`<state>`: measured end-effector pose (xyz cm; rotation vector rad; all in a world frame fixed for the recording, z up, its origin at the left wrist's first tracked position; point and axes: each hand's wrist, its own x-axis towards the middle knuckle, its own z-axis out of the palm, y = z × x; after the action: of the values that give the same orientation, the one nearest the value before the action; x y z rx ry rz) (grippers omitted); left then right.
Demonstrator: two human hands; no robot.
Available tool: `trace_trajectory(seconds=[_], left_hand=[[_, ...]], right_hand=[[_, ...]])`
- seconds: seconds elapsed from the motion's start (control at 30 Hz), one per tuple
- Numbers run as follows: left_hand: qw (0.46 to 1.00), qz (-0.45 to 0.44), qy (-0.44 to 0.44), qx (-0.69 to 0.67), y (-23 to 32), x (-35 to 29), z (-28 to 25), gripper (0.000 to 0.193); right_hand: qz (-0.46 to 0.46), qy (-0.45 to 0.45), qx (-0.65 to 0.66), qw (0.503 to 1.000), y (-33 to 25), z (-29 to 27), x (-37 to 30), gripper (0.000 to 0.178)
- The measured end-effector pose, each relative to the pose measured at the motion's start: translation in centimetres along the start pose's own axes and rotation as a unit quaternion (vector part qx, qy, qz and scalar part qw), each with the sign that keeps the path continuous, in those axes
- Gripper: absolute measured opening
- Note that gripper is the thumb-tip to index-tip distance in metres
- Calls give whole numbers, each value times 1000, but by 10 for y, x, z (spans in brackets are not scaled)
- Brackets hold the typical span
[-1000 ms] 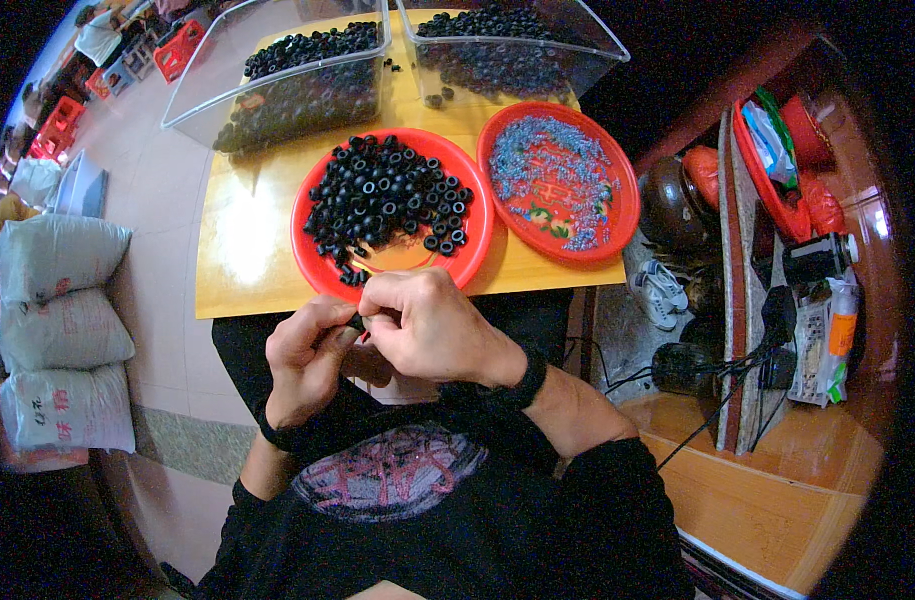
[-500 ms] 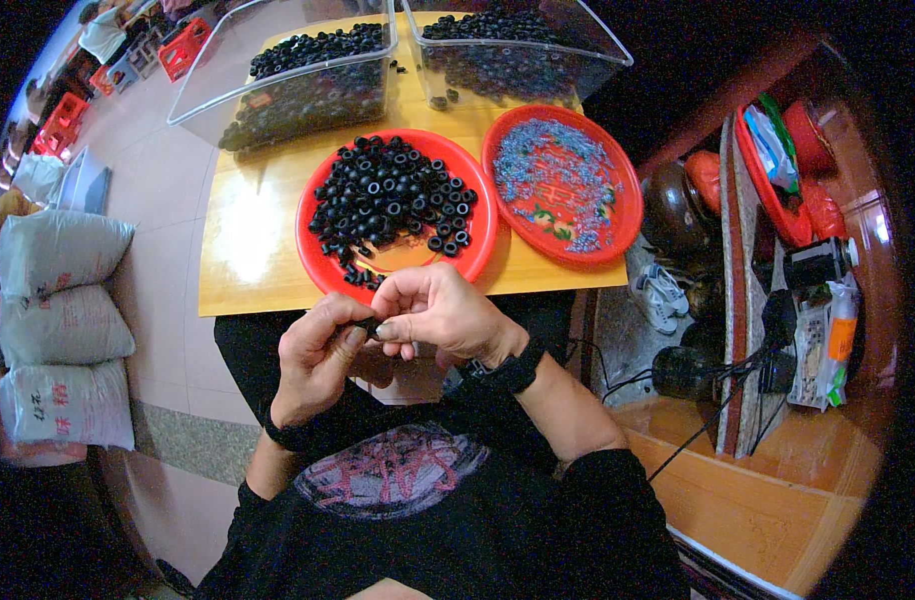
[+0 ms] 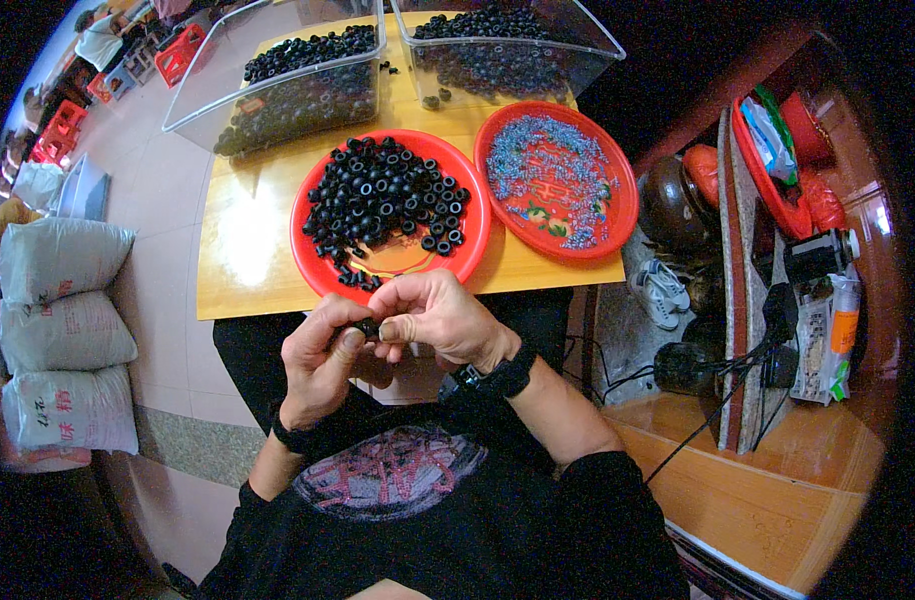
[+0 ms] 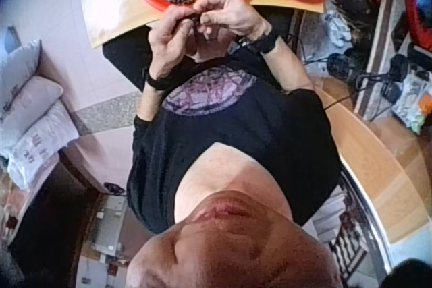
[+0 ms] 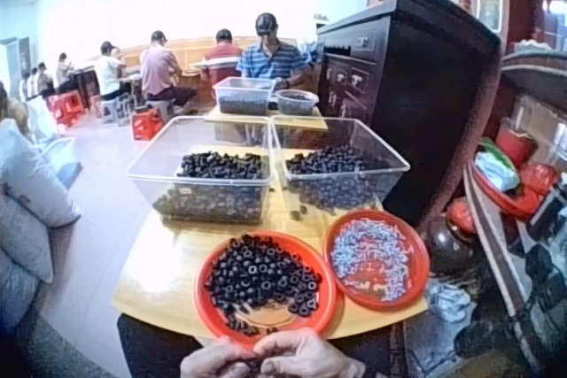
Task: The person picks up a black bead from a red plate, inserts a small blue bead into it by hand, and places the assembled piece into a clear plastic container.
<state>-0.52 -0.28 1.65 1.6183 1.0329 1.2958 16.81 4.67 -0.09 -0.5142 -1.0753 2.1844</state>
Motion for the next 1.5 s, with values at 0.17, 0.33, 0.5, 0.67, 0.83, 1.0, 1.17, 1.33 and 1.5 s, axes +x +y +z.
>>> trace_trajectory(seconds=[0.17,0.33,0.5,0.67,0.83,1.0,1.17,1.33,1.5], left_hand=[[997,-18,37,-68,-9,-3,4,16],[995,63,42,69,-16,0,1,22],[994,77,51,67,-18,4,1,23],[992,-20,35,-121,-13,5,9,29],[996,68,-21,-45,-16,12,15,31],[999,31,-7,-17,-17,15,18,27],[999,43,4,-15,-21,11,17,31],[980,-44,140,-132,-22,-3,13,31],[972,-104,169,-126,-16,0,5,23]], right_hand=[[9,-24,10,1000,0,4,2,34],[18,-38,38,998,1,5,3,43],[-33,-13,-31,999,6,3,5,34],[-27,-5,-93,995,-6,12,3,30],[-75,26,-179,981,-2,21,3,14],[-29,40,-194,980,-2,17,3,14],[-43,17,-263,964,-11,19,7,14],[-22,133,-241,961,-66,11,22,20],[-188,103,-151,965,-178,-37,72,17]])
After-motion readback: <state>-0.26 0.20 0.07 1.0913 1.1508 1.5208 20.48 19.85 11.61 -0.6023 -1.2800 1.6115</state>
